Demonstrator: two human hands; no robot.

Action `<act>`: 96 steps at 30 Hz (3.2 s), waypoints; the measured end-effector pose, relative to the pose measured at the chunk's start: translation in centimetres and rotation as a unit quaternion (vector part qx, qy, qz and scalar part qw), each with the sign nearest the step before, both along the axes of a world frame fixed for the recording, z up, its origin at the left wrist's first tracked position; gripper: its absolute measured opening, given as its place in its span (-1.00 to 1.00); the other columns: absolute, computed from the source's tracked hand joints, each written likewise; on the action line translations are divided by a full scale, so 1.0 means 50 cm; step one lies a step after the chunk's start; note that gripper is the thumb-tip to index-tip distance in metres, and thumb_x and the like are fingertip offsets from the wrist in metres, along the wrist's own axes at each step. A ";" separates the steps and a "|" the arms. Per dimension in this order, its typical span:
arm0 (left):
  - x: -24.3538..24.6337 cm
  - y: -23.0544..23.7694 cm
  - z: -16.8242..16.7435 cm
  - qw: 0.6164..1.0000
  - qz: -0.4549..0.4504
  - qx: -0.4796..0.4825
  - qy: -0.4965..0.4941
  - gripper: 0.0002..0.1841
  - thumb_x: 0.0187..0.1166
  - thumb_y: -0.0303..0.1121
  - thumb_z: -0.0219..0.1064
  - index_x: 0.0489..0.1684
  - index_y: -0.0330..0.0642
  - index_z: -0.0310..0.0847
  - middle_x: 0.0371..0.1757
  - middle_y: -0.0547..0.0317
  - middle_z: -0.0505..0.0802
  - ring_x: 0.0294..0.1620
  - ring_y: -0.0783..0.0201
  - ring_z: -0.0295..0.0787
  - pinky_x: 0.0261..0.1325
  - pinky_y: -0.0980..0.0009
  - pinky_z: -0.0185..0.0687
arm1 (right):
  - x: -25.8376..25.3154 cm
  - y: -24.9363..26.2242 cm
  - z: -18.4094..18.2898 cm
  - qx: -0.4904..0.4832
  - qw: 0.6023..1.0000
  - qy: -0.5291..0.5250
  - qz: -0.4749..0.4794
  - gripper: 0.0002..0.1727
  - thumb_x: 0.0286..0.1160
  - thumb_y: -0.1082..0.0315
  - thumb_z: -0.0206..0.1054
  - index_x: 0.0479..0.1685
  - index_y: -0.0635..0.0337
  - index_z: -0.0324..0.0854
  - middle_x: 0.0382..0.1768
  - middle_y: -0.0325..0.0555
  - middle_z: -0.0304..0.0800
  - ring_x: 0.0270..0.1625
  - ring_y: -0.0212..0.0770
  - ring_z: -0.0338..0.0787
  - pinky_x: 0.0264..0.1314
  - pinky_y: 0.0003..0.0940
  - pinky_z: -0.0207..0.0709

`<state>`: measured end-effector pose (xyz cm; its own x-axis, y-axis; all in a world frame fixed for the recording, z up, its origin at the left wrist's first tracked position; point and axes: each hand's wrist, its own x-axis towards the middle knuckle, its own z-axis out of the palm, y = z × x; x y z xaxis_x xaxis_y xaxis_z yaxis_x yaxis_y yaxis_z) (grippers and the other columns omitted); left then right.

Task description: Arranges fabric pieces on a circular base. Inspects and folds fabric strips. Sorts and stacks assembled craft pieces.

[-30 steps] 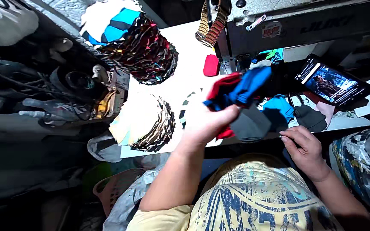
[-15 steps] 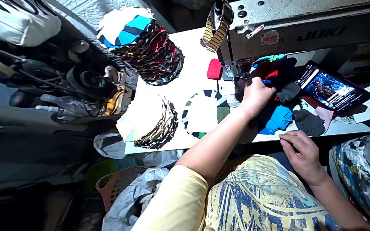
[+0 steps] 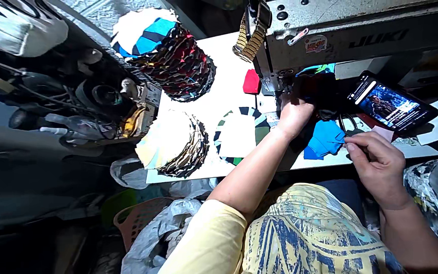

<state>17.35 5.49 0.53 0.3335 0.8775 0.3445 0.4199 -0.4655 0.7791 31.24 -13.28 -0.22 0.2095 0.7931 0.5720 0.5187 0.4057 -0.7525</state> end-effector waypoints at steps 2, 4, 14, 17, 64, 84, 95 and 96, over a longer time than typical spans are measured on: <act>0.002 -0.003 0.005 1.000 0.014 0.003 0.017 -0.50 0.39 -0.35 0.50 0.37 -0.10 0.61 0.20 0.09 0.85 0.29 0.24 0.76 0.37 0.14 0.64 | -0.002 0.013 0.011 -0.007 1.000 -0.013 0.006 -0.82 0.59 0.44 0.33 -0.03 0.32 0.80 -0.12 -0.13 0.78 -0.14 -0.43 0.77 -0.15 -0.59 0.71; 0.004 -0.002 0.010 0.998 0.030 0.000 0.050 -0.52 0.45 -0.28 0.47 0.38 -0.14 0.60 0.20 0.03 0.84 0.30 0.17 0.76 0.38 0.09 0.63 | -0.012 0.020 -0.001 -0.023 0.999 -0.009 0.032 -0.82 0.61 0.41 0.32 -0.06 0.29 0.80 -0.13 -0.15 0.78 -0.13 -0.42 0.77 -0.12 -0.55 0.72; 0.006 -0.005 0.049 0.979 0.002 -0.068 0.192 -0.03 0.46 0.20 0.41 0.91 0.18 0.02 0.80 -0.11 0.34 0.77 -0.13 0.26 0.67 -0.29 0.18 | -0.030 -0.024 -0.075 -0.061 0.995 0.012 0.077 -0.79 0.63 0.39 0.31 -0.10 0.34 0.83 -0.15 -0.08 0.83 -0.09 -0.45 0.80 -0.02 -0.62 0.71; -0.003 -0.019 0.065 0.972 -0.031 -0.097 0.212 -0.10 0.54 0.17 0.37 0.91 0.22 0.03 0.77 -0.15 0.37 0.60 -0.16 0.52 0.40 -0.23 0.57 | -0.030 -0.023 -0.081 -0.061 0.995 0.012 0.074 -0.80 0.61 0.41 0.32 -0.09 0.34 0.83 -0.14 -0.08 0.82 -0.07 -0.45 0.79 0.01 -0.63 0.70; -0.225 0.256 0.118 0.939 0.047 -0.167 0.297 -0.53 0.35 -0.29 0.57 0.28 -0.13 0.69 0.17 -0.11 0.82 0.24 -0.03 0.74 0.29 -0.07 0.57 | -0.040 -0.003 -0.094 -0.031 0.998 -0.055 0.009 -0.75 0.63 0.36 0.31 -0.11 0.40 0.80 -0.23 -0.03 0.75 -0.15 -0.47 0.73 -0.07 -0.72 0.62; -0.331 0.073 0.186 0.980 -0.133 -0.143 -0.042 -0.58 0.36 -0.52 0.40 0.25 -0.25 0.56 0.15 0.02 0.79 -0.12 0.27 0.86 -0.10 0.29 0.87 | -0.038 -0.007 -0.098 -0.045 0.998 -0.038 0.008 -0.78 0.62 0.37 0.33 -0.09 0.36 0.82 -0.21 -0.05 0.77 -0.16 -0.45 0.75 -0.10 -0.66 0.67; -0.231 -0.162 0.061 0.920 -0.360 -0.153 -0.019 -0.75 0.44 -0.51 0.49 0.05 -0.27 0.72 0.03 0.07 0.76 0.00 0.36 0.76 0.01 0.46 0.79 | -0.114 -0.001 -0.006 -0.185 0.943 0.135 0.242 -0.18 0.55 -0.09 0.45 0.51 0.47 0.42 0.21 -0.06 0.81 0.16 -0.34 0.86 0.23 -0.40 0.82; -0.230 -0.169 0.055 0.921 -0.359 -0.150 -0.021 -0.75 0.46 -0.51 0.48 0.06 -0.29 0.72 0.03 0.05 0.75 0.04 0.35 0.75 0.06 0.46 0.78 | -0.122 -0.001 -0.005 -0.197 0.936 0.173 0.236 -0.29 0.52 0.10 0.50 0.47 0.47 0.43 0.19 -0.07 0.82 0.15 -0.34 0.87 0.23 -0.41 0.82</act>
<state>5.88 -2.96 3.29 0.8566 0.4942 0.1484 0.0547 -0.3730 0.9262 25.12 -13.36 -0.47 -0.0994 0.9789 0.1786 0.0489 0.1840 -0.9817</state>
